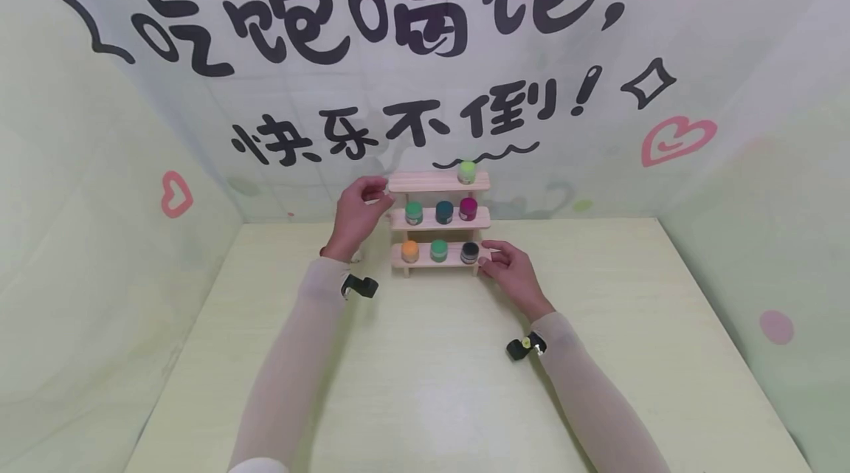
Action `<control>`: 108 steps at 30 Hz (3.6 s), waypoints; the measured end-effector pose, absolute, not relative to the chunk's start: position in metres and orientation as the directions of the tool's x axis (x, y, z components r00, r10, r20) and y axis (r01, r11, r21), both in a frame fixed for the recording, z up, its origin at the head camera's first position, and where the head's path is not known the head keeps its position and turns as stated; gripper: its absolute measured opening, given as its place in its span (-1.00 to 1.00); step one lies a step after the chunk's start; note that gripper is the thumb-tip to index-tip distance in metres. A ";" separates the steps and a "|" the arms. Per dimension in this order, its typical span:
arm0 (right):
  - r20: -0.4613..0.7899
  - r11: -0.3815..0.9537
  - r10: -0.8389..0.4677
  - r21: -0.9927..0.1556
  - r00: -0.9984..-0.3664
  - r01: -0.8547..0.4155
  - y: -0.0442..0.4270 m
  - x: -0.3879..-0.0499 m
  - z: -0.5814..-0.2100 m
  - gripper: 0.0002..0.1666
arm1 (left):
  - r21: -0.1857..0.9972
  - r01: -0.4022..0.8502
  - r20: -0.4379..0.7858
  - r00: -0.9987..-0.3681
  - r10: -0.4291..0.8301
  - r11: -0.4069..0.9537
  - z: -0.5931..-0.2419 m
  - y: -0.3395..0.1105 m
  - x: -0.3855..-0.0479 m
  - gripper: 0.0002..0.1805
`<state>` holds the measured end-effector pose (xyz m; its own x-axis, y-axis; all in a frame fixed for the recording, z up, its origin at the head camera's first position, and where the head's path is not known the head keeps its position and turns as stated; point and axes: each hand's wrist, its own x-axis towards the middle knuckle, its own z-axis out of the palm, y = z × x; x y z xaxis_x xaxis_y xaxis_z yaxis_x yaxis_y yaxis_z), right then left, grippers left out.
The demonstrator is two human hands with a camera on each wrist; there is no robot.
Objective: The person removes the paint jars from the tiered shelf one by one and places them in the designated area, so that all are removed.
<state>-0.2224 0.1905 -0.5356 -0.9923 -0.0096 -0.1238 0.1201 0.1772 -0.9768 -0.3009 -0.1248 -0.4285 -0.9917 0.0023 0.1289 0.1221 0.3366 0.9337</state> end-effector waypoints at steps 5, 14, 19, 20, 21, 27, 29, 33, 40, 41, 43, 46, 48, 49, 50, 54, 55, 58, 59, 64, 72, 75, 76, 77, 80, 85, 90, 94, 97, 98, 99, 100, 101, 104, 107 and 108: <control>-0.130 0.189 -0.007 -0.974 -0.992 0.126 0.190 -0.223 -0.538 -0.47 | 0.932 0.114 0.116 -0.993 0.014 0.343 -0.426 -0.114 -0.306 -0.55; -0.131 0.183 0.009 -0.974 -0.991 0.131 0.189 -0.223 -0.538 -0.49 | 0.933 0.096 0.095 -0.995 0.020 0.348 -0.413 -0.084 -0.309 -0.58; -0.131 0.180 0.004 -0.975 -0.991 0.130 0.190 -0.223 -0.537 -0.49 | 0.931 0.100 0.089 -0.995 0.047 0.351 -0.410 -0.067 -0.313 -0.57; -0.132 0.178 0.005 -0.975 -0.991 0.131 0.190 -0.223 -0.538 -0.49 | 0.930 0.103 0.092 -0.995 0.049 0.354 -0.409 -0.063 -0.314 -0.57; -0.130 0.181 0.002 -0.975 -0.991 0.128 0.190 -0.223 -0.538 -0.49 | 0.929 0.107 0.094 -0.994 0.052 0.355 -0.408 -0.060 -0.315 -0.57; -0.130 0.184 -0.007 -0.975 -0.991 0.127 0.192 -0.223 -0.536 -0.47 | 0.919 0.102 0.088 -0.995 0.055 0.380 -0.405 -0.040 -0.320 -0.57; -0.136 0.183 -0.004 -0.974 -0.991 0.133 0.191 -0.223 -0.536 -0.47 | 0.912 0.095 0.078 -0.995 0.059 0.400 -0.404 -0.034 -0.321 -0.57; -0.140 0.207 0.004 -0.969 -0.990 0.138 0.190 -0.223 -0.539 -0.48 | 0.899 0.096 0.070 -0.995 0.077 0.428 -0.405 -0.021 -0.324 -0.55; -0.144 0.171 0.000 -0.975 -0.990 0.142 0.191 -0.223 -0.538 -0.45 | 0.903 0.115 0.080 -0.992 0.101 0.413 -0.404 -0.002 -0.331 -0.53; -0.145 0.170 -0.004 -0.975 -0.989 0.143 0.191 -0.223 -0.537 -0.45 | 0.903 0.112 0.078 -0.992 0.098 0.416 -0.404 0.000 -0.332 -0.53; -0.146 0.170 -0.009 -0.975 -0.989 0.143 0.191 -0.222 -0.536 -0.44 | 0.900 0.107 0.075 -0.993 0.091 0.422 -0.404 0.004 -0.334 -0.53; -0.148 0.176 -0.013 -0.974 -0.989 0.144 0.191 -0.221 -0.536 -0.43 | 0.894 0.104 0.074 -0.994 0.085 0.436 -0.402 0.008 -0.336 -0.53; -0.152 0.179 -0.015 -0.973 -0.988 0.147 0.192 -0.221 -0.535 -0.43 | 0.885 0.112 0.080 -0.993 0.089 0.451 -0.400 0.010 -0.337 -0.54; -0.153 0.179 -0.016 -0.973 -0.988 0.148 0.192 -0.222 -0.535 -0.42 | 0.882 0.116 0.084 -0.992 0.091 0.458 -0.399 0.011 -0.338 -0.54; -0.155 0.182 -0.017 -0.972 -0.988 0.150 0.192 -0.223 -0.535 -0.43 | 0.877 0.122 0.089 -0.992 0.093 0.465 -0.399 0.012 -0.338 -0.55; -0.166 0.199 -0.018 -0.967 -0.986 0.159 0.191 -0.224 -0.533 -0.44 | 0.866 0.130 0.094 -0.991 0.097 0.484 -0.398 0.013 -0.339 -0.60; -0.167 0.199 -0.018 -0.967 -0.986 0.161 0.191 -0.225 -0.533 -0.44 | 0.867 0.128 0.093 -0.991 0.096 0.482 -0.398 0.013 -0.339 -0.60; -0.167 0.193 -0.015 -0.968 -0.986 0.162 0.190 -0.224 -0.533 -0.44 | 0.876 0.120 0.088 -0.992 0.090 0.467 -0.401 0.010 -0.339 -0.61; -0.166 0.188 -0.012 -0.969 -0.986 0.161 0.190 -0.224 -0.533 -0.44 | 0.883 0.117 0.084 -0.992 0.093 0.454 -0.402 0.009 -0.339 -0.60; -0.155 0.185 0.005 -0.971 -0.988 0.154 0.189 -0.221 -0.535 -0.43 | 0.916 0.111 0.061 -0.988 0.140 0.385 -0.405 0.000 -0.339 -0.60; -0.133 0.181 -0.001 -0.975 -0.991 0.130 0.188 -0.222 -0.537 -0.46 | 0.926 0.136 0.062 -0.975 0.214 0.352 -0.407 -0.018 -0.334 -0.57; -0.128 0.195 0.003 -0.973 -0.992 0.126 0.190 -0.222 -0.537 -0.46 | 0.930 0.138 0.058 -0.970 0.236 0.340 -0.409 -0.025 -0.332 -0.57; -0.124 0.200 0.001 -0.972 -0.992 0.122 0.190 -0.222 -0.536 -0.46 | 0.932 0.138 0.057 -0.969 0.240 0.335 -0.410 -0.028 -0.331 -0.57; -0.124 0.202 0.003 -0.972 -0.992 0.122 0.190 -0.222 -0.537 -0.46 | 0.934 0.137 0.058 -0.969 0.241 0.329 -0.411 -0.030 -0.330 -0.57; -0.120 0.210 0.002 -0.971 -0.993 0.118 0.189 -0.222 -0.537 -0.47 | 0.940 0.124 0.046 -0.969 0.243 0.318 -0.411 -0.039 -0.326 -0.57; -0.120 0.222 0.000 -0.968 -0.993 0.117 0.188 -0.223 -0.538 -0.48 | 0.950 0.104 0.033 -0.971 0.236 0.295 -0.412 -0.053 -0.320 -0.53; -0.124 0.220 0.006 -0.968 -0.992 0.123 0.189 -0.223 -0.538 -0.47 | 0.954 0.093 0.023 -0.970 0.241 0.286 -0.415 -0.067 -0.314 -0.53; -0.124 0.204 0.007 -0.971 -0.992 0.123 0.190 -0.223 -0.538 -0.47 | 0.954 0.109 0.040 -0.970 0.240 0.279 -0.416 -0.079 -0.307 -0.54; -0.124 0.189 0.007 -0.974 -0.992 0.123 0.190 -0.223 -0.538 -0.48 | 0.952 0.134 0.068 -0.970 0.234 0.276 -0.417 -0.088 -0.303 -0.55; -0.123 0.186 0.005 -0.975 -0.992 0.121 0.190 -0.223 -0.538 -0.48 | 0.951 0.143 0.078 -0.969 0.232 0.274 -0.417 -0.090 -0.301 -0.55; -0.120 0.187 0.003 -0.975 -0.993 0.119 0.190 -0.223 -0.538 -0.48 | 0.952 0.151 0.090 -0.969 0.229 0.267 -0.417 -0.093 -0.300 -0.55; -0.120 0.184 0.004 -0.976 -0.993 0.119 0.190 -0.223 -0.538 -0.48 | 0.952 0.158 0.099 -0.969 0.226 0.262 -0.417 -0.096 -0.299 -0.55; -0.120 0.182 0.003 -0.976 -0.993 0.119 0.190 -0.223 -0.538 -0.48 | 0.953 0.165 0.108 -0.968 0.225 0.253 -0.418 -0.099 -0.297 -0.55; -0.120 0.181 0.005 -0.976 -0.993 0.119 0.190 -0.223 -0.538 -0.49 | 0.958 0.178 0.129 -0.967 0.219 0.223 -0.419 -0.107 -0.295 -0.54; -0.120 0.183 0.007 -0.976 -0.993 0.120 0.190 -0.223 -0.538 -0.50 | 0.961 0.181 0.135 -0.967 0.215 0.210 -0.421 -0.114 -0.293 -0.52; -0.119 0.185 0.007 -0.976 -0.993 0.118 0.190 -0.223 -0.538 -0.50 | 0.961 0.179 0.134 -0.968 0.212 0.210 -0.422 -0.116 -0.293 -0.51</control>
